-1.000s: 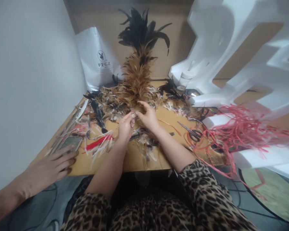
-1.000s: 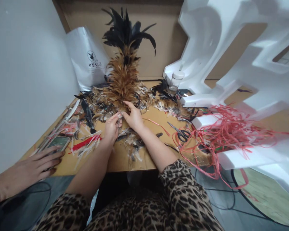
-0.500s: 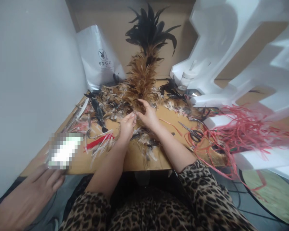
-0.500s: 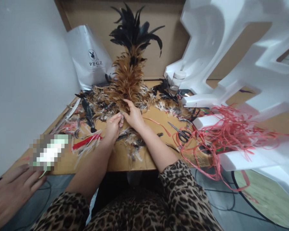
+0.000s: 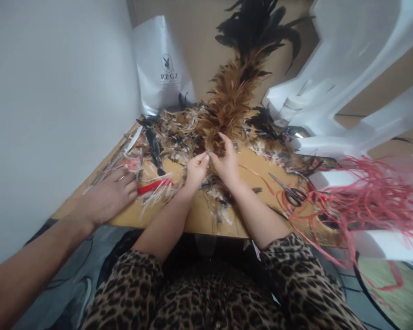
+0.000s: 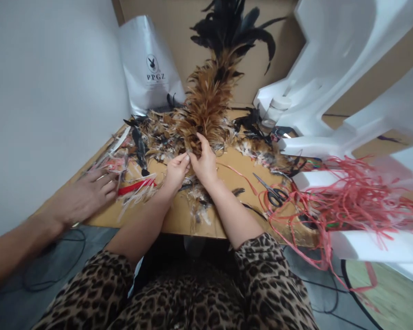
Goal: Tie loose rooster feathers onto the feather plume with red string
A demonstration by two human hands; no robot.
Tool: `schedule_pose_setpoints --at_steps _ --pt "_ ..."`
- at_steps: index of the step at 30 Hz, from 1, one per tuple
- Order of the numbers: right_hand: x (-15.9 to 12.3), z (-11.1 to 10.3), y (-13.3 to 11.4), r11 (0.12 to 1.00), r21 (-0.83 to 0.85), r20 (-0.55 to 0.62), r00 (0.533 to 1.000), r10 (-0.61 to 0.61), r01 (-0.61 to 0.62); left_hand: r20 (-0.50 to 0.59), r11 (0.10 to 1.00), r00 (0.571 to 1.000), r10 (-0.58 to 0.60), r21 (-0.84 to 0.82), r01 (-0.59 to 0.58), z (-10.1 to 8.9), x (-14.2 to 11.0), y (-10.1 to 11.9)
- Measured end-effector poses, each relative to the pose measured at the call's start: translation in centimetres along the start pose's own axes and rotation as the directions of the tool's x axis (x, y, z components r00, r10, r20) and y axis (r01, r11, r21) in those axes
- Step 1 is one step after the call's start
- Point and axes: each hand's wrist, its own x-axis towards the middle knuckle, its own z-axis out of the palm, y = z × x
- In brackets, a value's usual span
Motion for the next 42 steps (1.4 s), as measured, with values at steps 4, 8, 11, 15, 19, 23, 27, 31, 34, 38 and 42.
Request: schedule_pose_setpoints --at_steps 4,8,11,15,19,23,27,31,34,38,42 --pt "-0.2 0.2 0.5 1.0 0.003 -0.036 0.999 -0.021 0.021 0.008 1.0 1.0 0.004 0.008 -0.004 0.1 0.0 -0.1" --pt "-0.5 0.7 1.1 0.992 0.111 -0.071 0.996 0.061 -0.053 -0.035 1.0 0.999 0.005 0.01 -0.005 0.2 0.0 -0.1" --pt "-0.6 1.1 1.5 0.957 0.251 -0.108 0.978 0.179 -0.147 -0.07 1.0 0.998 -0.005 -0.006 0.005 0.3 0.0 0.0" --pt "-0.5 1.3 2.1 0.907 0.332 -0.191 0.923 0.334 -0.26 -0.098 1.0 0.995 0.017 -0.021 -0.019 0.3 0.1 0.3" --pt "-0.5 1.0 1.8 0.876 0.327 -0.003 0.927 0.375 -0.353 -0.108 1.0 0.994 0.013 -0.026 -0.016 0.2 0.1 0.2" --pt "-0.6 1.1 1.1 0.92 0.224 0.128 0.945 0.3 -0.322 -0.125 1.0 0.992 0.001 -0.023 -0.004 0.1 0.2 0.0" --pt "-0.6 1.2 1.7 0.86 0.36 0.092 0.931 0.353 -0.362 -0.113 0.999 0.993 0.024 -0.029 -0.027 0.2 0.1 0.2" --pt "-0.2 0.6 2.9 0.872 0.365 -0.148 0.905 0.4 -0.326 -0.11 0.999 0.993 0.04 -0.025 -0.043 0.1 0.2 0.4" --pt "0.0 0.2 3.3 0.892 0.318 -0.147 0.913 0.38 -0.32 -0.09 0.998 0.995 0.037 -0.039 -0.04 0.0 0.2 0.5" --pt "-0.3 0.9 2.9 0.87 0.345 0.089 0.935 0.344 -0.353 -0.045 0.998 0.999 0.026 -0.065 -0.028 -0.1 0.2 0.6" --pt "-0.6 1.6 2.3 0.845 0.365 0.171 0.921 0.351 -0.39 -0.045 0.999 0.999 0.017 -0.039 -0.019 -0.2 0.2 0.6"
